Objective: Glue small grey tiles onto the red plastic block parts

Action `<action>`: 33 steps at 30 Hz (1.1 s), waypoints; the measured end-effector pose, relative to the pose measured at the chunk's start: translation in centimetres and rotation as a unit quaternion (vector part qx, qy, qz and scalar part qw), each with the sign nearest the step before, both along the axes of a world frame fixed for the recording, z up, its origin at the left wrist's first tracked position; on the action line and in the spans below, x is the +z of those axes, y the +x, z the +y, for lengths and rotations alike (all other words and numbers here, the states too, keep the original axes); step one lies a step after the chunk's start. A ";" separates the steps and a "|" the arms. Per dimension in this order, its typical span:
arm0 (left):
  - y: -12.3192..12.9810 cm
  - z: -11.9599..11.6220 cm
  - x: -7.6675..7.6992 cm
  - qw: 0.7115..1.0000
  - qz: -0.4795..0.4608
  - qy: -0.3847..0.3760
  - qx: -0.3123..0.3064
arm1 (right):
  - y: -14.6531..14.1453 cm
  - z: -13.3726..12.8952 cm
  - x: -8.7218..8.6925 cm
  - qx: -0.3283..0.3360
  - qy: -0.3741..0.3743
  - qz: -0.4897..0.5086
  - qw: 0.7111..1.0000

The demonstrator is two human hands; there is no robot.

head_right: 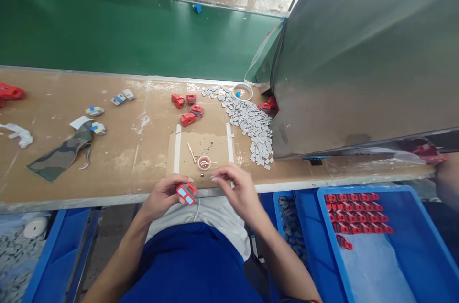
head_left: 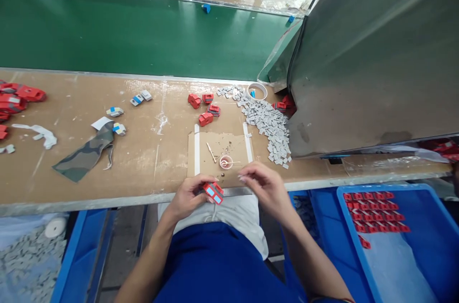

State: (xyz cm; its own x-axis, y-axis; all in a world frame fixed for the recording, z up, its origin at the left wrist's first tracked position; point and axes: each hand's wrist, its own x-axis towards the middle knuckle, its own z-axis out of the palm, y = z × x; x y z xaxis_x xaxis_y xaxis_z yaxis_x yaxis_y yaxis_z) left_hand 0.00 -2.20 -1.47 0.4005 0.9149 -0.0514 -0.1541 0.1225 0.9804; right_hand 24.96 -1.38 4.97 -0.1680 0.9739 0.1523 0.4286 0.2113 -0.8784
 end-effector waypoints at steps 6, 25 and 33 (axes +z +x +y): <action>0.2 0.0 -0.2 0.999 0.029 0.004 0.028 | -4.5 -1.7 -0.6 0.021 -0.111 0.123 0.986; 0.1 -0.1 0.0 0.984 0.091 0.155 0.014 | -4.4 -2.9 0.3 0.063 -0.035 -0.060 0.996; 0.1 -0.3 -0.2 0.964 0.141 0.222 0.037 | -5.1 -4.9 -1.2 0.025 -0.035 -0.024 0.999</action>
